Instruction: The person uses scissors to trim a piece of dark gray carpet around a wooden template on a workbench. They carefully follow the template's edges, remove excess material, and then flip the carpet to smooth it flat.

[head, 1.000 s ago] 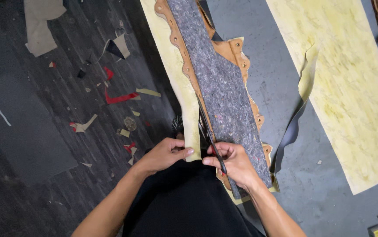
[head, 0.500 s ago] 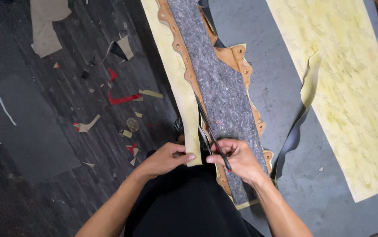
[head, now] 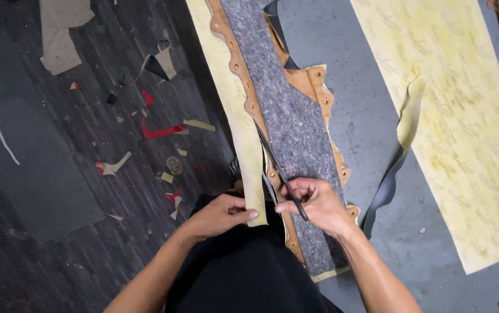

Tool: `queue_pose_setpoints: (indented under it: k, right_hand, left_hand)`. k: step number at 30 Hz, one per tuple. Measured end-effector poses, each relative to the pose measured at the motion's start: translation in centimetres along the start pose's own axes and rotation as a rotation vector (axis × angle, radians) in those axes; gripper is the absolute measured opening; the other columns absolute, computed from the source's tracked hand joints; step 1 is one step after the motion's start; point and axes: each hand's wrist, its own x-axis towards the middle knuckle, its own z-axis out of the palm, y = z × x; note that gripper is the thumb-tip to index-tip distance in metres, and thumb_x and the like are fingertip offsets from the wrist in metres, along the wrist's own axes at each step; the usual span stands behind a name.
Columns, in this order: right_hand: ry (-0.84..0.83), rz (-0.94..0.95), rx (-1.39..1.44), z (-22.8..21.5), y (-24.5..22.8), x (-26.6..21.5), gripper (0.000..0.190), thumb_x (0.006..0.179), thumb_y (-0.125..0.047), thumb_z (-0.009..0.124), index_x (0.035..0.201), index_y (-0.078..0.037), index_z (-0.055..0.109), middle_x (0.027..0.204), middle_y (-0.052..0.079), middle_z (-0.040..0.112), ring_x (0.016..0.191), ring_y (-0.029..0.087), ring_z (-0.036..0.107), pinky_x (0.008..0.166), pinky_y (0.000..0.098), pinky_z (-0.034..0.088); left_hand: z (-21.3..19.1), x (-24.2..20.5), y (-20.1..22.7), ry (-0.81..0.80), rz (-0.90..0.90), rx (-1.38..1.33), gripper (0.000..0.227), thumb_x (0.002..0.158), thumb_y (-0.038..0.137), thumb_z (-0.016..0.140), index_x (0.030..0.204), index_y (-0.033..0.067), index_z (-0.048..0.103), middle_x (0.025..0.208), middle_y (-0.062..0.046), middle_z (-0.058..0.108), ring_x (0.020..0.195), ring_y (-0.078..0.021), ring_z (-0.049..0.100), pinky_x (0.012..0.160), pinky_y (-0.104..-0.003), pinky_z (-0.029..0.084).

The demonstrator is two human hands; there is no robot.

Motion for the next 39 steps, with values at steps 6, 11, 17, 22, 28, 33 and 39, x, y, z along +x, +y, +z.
queue_pose_setpoints:
  k: [6,11,17,22,28,33,39]
  right_hand:
    - [-0.026,-0.023,-0.104,-1.3,-0.8,1.6,0.036,0.068,-0.024,0.094,0.094,-0.004,0.076,0.064,-0.008,0.058,0.055,0.002,0.047,0.048,0.0229,0.036]
    - [-0.027,0.040,-0.095,-1.7,-1.5,1.5,0.035,0.067,-0.024,0.092,0.092,-0.005,0.076,0.058,-0.004,0.052,0.049,0.007,0.041,0.044,0.0265,0.032]
    - [0.009,-0.060,-0.187,-0.9,-1.7,2.4,0.035,0.069,-0.024,0.095,0.089,-0.003,0.075,0.061,-0.010,0.050,0.055,0.003,0.042,0.047,0.0242,0.032]
    - [0.022,-0.080,-0.140,0.4,-2.1,2.1,0.033,0.070,-0.024,0.094,0.088,-0.004,0.075,0.056,-0.007,0.048,0.050,0.005,0.039,0.046,0.0256,0.028]
    - [0.075,-0.002,0.077,4.5,-2.3,1.8,0.030,0.073,-0.021,0.090,0.092,-0.004,0.075,0.056,-0.003,0.057,0.045,0.006,0.047,0.041,0.0239,0.034]
    - [0.067,-0.066,0.374,8.6,-1.7,2.3,0.022,0.082,-0.017,0.084,0.092,0.000,0.073,0.067,0.001,0.070,0.049,0.005,0.056,0.043,0.0211,0.042]
    - [0.063,-0.091,0.479,10.3,-1.5,2.3,0.021,0.086,-0.016,0.082,0.095,0.001,0.073,0.071,0.003,0.071,0.053,0.005,0.057,0.047,0.0204,0.044]
  left_hand:
    - [0.0,0.2,-0.2,-0.005,0.003,-0.001,0.034,0.096,0.025,0.069,0.120,0.0022,0.076,0.097,-0.002,0.078,0.085,-0.0062,0.067,0.080,-0.024,0.054]
    - [-0.1,-0.1,0.1,-0.004,-0.040,0.008,0.035,0.095,0.025,0.069,0.122,0.0032,0.075,0.097,-0.003,0.078,0.085,-0.0076,0.067,0.080,-0.025,0.054]
    - [-0.3,-0.4,0.4,-0.019,0.027,0.015,0.035,0.095,0.025,0.068,0.122,0.0028,0.074,0.103,-0.002,0.079,0.091,-0.0073,0.068,0.085,-0.025,0.055]
    - [-0.6,-0.7,0.4,-0.020,0.013,-0.005,0.034,0.095,0.026,0.069,0.119,0.0023,0.075,0.099,-0.002,0.078,0.089,-0.0070,0.068,0.083,-0.025,0.055]
    - [-1.4,-1.3,0.0,-0.023,0.025,0.049,0.032,0.097,0.028,0.069,0.111,0.0015,0.078,0.087,0.000,0.073,0.078,-0.0051,0.061,0.072,-0.025,0.050]
    - [-2.1,-2.5,0.4,0.036,0.001,0.166,0.032,0.094,0.030,0.070,0.108,0.0034,0.078,0.082,0.003,0.072,0.075,-0.0042,0.058,0.068,-0.025,0.047]
    - [-2.9,-4.3,1.8,0.051,-0.099,0.208,0.034,0.092,0.033,0.070,0.110,0.0059,0.080,0.077,0.002,0.070,0.071,-0.0058,0.057,0.066,-0.025,0.046]
